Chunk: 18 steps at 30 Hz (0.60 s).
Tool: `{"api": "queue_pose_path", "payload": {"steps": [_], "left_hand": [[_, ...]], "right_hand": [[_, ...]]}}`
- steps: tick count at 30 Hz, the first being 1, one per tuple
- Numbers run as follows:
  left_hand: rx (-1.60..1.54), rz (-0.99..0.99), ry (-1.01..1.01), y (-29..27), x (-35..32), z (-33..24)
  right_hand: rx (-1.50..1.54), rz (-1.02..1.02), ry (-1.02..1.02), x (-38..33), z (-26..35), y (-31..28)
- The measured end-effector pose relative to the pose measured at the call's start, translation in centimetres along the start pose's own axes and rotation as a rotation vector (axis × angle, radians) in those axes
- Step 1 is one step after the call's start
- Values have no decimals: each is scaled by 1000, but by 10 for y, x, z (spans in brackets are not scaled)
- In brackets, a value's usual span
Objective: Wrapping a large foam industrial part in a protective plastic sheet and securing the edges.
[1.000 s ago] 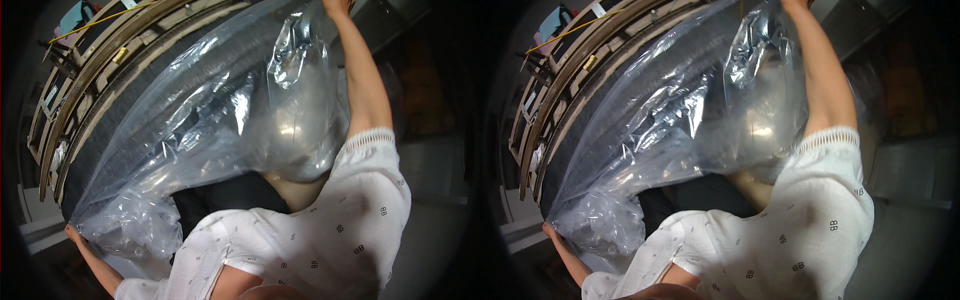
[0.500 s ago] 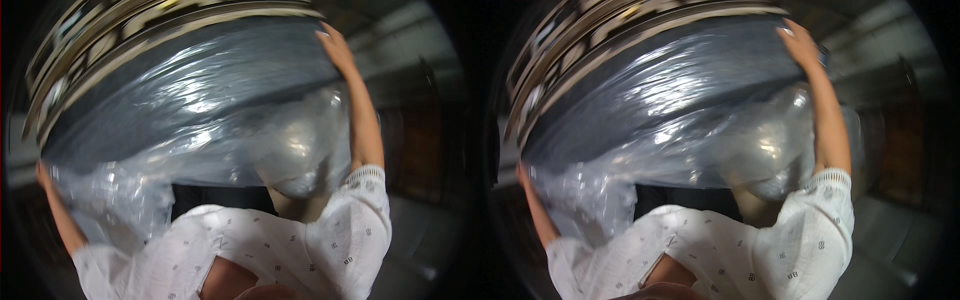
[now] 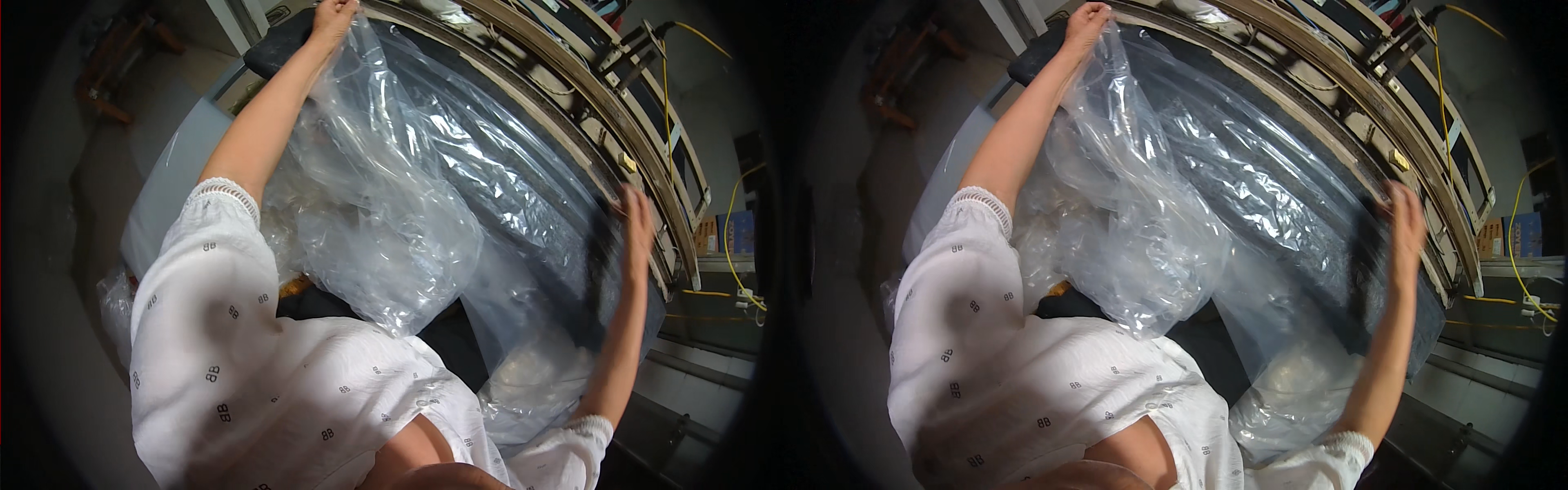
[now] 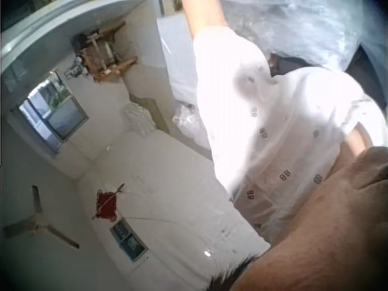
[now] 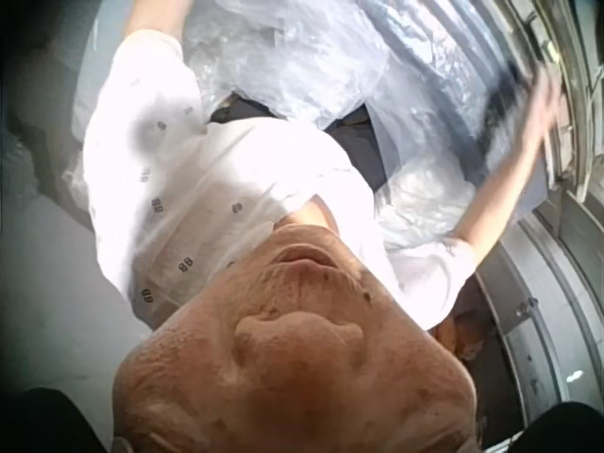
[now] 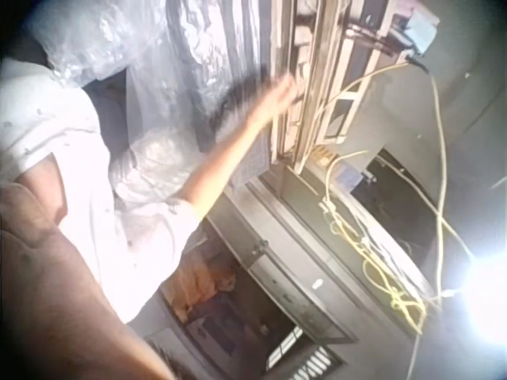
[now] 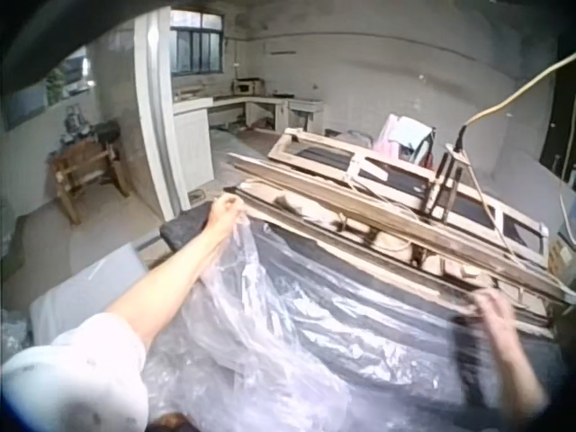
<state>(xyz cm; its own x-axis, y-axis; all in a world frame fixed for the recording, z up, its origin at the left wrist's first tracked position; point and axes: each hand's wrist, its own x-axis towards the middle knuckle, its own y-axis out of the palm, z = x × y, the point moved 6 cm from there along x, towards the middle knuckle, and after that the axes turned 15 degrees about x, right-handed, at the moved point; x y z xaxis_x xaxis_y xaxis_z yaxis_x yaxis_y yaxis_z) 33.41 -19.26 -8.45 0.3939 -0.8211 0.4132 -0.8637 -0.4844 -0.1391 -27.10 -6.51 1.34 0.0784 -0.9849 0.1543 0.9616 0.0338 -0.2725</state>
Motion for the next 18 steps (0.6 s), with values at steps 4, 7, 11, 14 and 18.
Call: {"api": "queue_pose_path", "payload": {"steps": [4, 7, 11, 14, 18], "left_hand": [[-34, -48, 22, -4, 6, 1], [-71, 40, -41, 19, 6, -12], [-150, 38, -51, 33, -2, -34], [-162, 11, -93, 7, -11, -23], [-56, -3, -118, 10, -16, -35]], "right_hand": [[697, 436, 329, 24, 42, 212], [1005, 565, 452, 54, 36, 319], [1146, 839, 654, 47, 55, 367], [830, 735, 405, 8, 76, 322], [1565, 862, 366, -64, 58, 138]]}}
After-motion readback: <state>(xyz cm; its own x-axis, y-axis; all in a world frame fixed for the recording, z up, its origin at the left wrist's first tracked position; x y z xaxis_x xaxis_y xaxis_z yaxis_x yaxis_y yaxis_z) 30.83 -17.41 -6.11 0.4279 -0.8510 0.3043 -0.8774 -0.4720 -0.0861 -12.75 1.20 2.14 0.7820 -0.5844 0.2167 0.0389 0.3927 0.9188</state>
